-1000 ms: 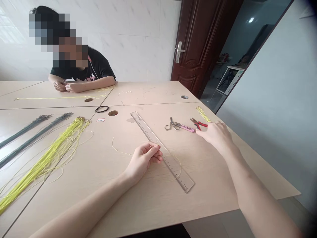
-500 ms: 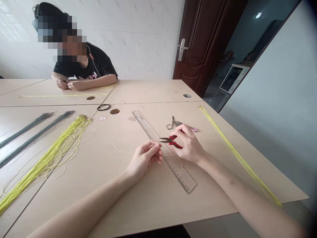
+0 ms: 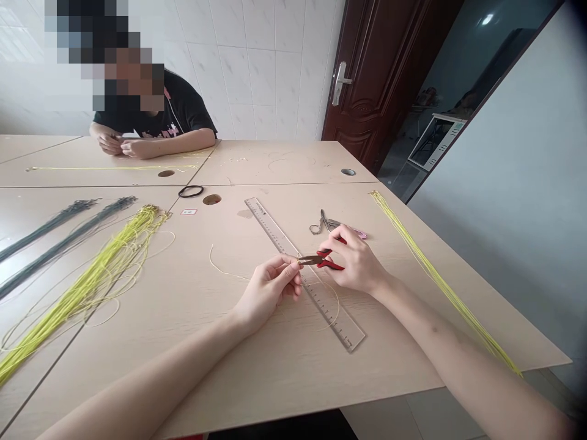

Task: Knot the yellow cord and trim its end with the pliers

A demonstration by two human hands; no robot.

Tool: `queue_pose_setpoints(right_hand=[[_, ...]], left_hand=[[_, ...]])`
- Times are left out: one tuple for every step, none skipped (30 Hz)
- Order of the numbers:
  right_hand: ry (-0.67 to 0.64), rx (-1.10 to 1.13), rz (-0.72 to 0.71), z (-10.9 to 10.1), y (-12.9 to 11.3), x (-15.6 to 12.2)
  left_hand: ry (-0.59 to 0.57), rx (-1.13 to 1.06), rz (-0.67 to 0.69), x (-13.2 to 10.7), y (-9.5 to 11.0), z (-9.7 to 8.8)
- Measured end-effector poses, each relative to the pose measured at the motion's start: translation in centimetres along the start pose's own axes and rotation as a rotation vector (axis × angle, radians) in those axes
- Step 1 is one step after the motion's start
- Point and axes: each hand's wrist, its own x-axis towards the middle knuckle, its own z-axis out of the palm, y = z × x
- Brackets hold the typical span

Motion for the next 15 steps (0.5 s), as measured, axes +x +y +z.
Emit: queue_pose_setpoints(right_hand=[[0.0,-0.001,-0.002,-0.02,0.01,0.01],[0.0,-0.002,-0.005,-0.04,0.01,0.02],[0.0,-0.002,-0.008,-0.05,0.01,0.02],[0.0,-0.001,-0.009,-0.05,0.01,0.02],[-0.001,-0.001,-0.011,-0.06,0.01,0.03],[-0.001,-0.002,-0.011,-0.05,0.02,0.03],[-0.002,-0.003,-0.009,-0.04,0.04,0.03],[-0.002,-0.004,-0.007,-0.02,0.07,0.03],[-0.003,-0.005,-0.005,0.0,0.11,0.03],[-0.003,-0.006,-0.003,0.03,0.17,0.03],[-0.004,-0.007,-0.001,0.05,0.24,0.03],[-0.005,-0.008,0.001,0.08,0.32,0.02],[-0.007,-0.009,0.001,0.1,0.4,0.02],[-0.01,-0.009,0.001,0.13,0.47,0.02],[-0.014,-0.009,0.001,0.15,0.55,0.02]], left_hand=[[-0.001,0.005,0.0,-0.01,0.02,0.01],[-0.001,0.011,0.0,-0.02,0.03,0.03],[-0.001,0.018,-0.001,-0.03,0.05,0.05],[-0.001,0.026,-0.001,-0.04,0.07,0.08],[0.0,0.034,-0.002,-0.04,0.09,0.1],[0.001,0.043,-0.002,-0.04,0.1,0.12],[0.003,0.05,-0.002,-0.04,0.11,0.13],[0.005,0.056,-0.001,-0.03,0.11,0.14],[0.008,0.062,0.001,-0.03,0.11,0.14],[0.011,0.068,0.002,-0.01,0.1,0.13],[0.014,0.074,0.003,0.0,0.08,0.12],[0.017,0.08,0.003,0.0,0.06,0.1],[0.019,0.087,0.003,0.01,0.04,0.08],[0.021,0.093,0.004,0.01,0.02,0.06],[0.023,0.099,0.004,0.01,0.01,0.05]])
